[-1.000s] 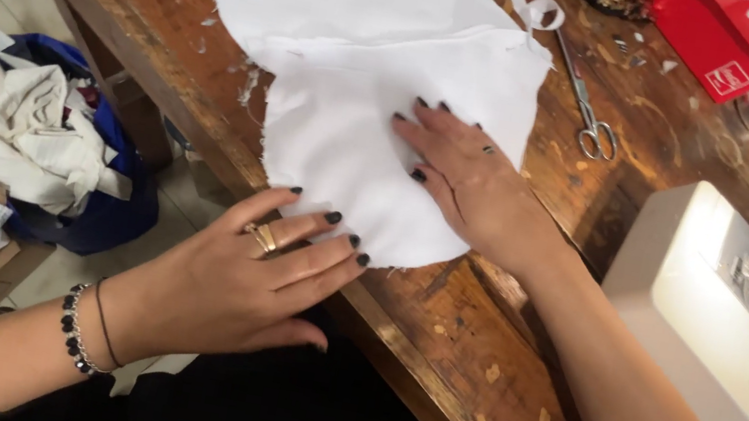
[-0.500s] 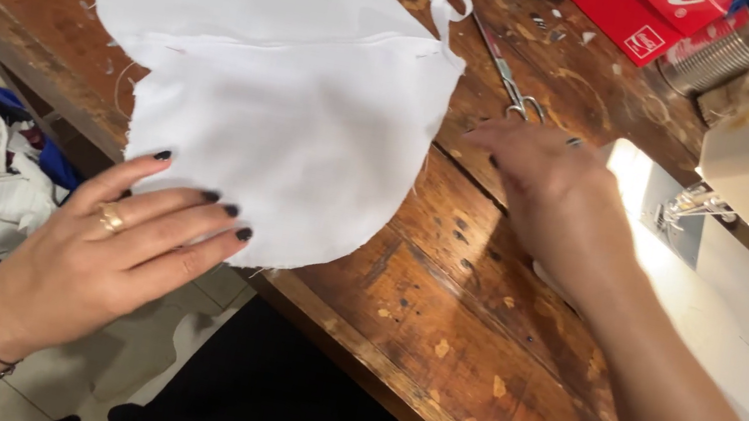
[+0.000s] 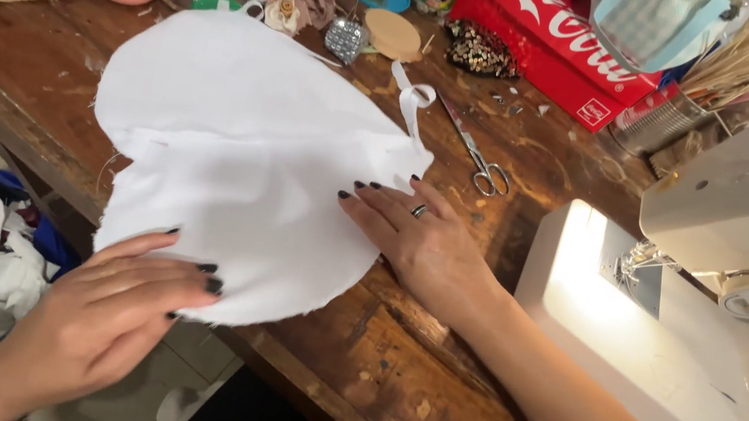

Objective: Smoothing and aligning a white fabric piece with a zipper on a wooden workbench in preparation for sewing.

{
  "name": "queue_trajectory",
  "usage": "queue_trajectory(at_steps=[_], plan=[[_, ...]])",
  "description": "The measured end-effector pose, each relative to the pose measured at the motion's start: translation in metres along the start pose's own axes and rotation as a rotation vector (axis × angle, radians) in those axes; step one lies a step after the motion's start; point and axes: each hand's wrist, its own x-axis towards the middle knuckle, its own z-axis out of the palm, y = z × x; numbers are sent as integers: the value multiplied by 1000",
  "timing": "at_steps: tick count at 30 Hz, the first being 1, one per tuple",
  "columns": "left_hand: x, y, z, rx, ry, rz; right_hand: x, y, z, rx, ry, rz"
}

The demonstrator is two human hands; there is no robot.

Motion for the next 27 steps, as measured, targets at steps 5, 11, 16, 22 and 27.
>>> queue_trajectory(at_steps=[5,11,16,22,27], plan=[[-24,-8,-13,49,-60,13,5,9,25,-21,86,27],[-17,-23,-13,360,-138,160,-6,-6,6,-331,68,62],[21,-45,-23,403,-210,140,-40,-52,-46,-349,-206,113],[87,-124,-50,1006,-454,301,-52,-82,-85,162,-76,44],[104,-157,-43,1220,-401,419,-52,-50,-112,515,-112,270]])
